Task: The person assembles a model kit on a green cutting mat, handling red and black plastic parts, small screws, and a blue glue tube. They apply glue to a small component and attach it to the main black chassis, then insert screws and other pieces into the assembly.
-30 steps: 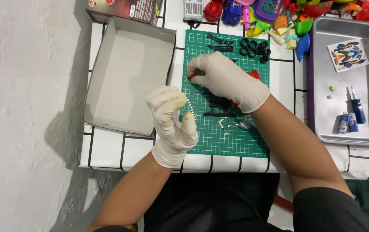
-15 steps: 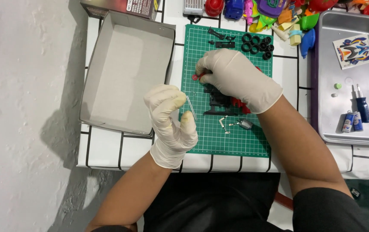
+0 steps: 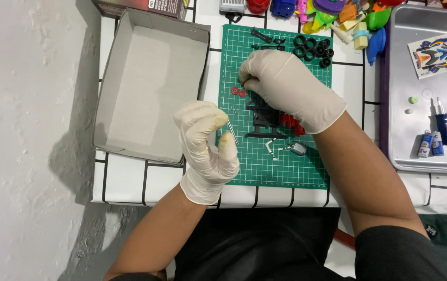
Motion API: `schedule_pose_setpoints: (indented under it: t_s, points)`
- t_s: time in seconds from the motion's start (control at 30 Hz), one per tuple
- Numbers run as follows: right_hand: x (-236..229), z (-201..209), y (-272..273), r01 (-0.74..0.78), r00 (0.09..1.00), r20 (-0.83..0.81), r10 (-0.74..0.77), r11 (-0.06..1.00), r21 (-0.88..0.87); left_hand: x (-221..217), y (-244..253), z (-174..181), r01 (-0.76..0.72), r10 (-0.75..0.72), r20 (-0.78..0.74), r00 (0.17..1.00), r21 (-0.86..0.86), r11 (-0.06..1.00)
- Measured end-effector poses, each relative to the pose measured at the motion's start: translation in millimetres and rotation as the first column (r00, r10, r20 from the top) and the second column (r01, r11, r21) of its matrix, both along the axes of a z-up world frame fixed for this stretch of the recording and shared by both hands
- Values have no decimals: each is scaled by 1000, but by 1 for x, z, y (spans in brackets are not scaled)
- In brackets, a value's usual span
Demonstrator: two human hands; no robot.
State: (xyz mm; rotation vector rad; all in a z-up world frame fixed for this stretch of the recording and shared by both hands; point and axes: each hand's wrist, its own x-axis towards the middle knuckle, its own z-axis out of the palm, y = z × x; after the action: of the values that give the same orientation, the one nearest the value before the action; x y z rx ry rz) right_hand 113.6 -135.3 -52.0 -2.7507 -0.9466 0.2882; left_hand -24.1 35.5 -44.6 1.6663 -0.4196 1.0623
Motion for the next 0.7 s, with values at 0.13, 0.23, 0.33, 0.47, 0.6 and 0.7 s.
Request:
schedule_pose_setpoints:
  t_s: [0.13, 0.23, 0.33, 0.47, 0.6, 0.7]
  points:
    - [-7, 11, 6, 14, 999, 44, -17, 998, 64, -1, 0, 0, 5, -5, -8, 1000, 5, 1000]
    - [-8, 20, 12, 71, 996, -57, -66, 994, 80, 0, -1, 1, 8, -8, -8, 1000, 2, 1000]
    - [-7, 16, 12, 33, 998, -55, -25, 989, 143, 0, 0, 1, 0, 0, -1, 1000, 11, 1000]
    - [-1, 3, 9, -28, 999, 26, 25, 988, 151, 0, -1, 1, -1, 1, -12, 1000, 16, 1000]
    - [0, 7, 10, -3, 1000, 23, 0, 991, 135, 1, -1, -1, 11, -11, -13, 1000, 13, 1000]
    - [4, -3, 6, 68, 998, 5, -68, 998, -8, 1, -1, 0, 12, -12, -14, 1000, 10, 1000]
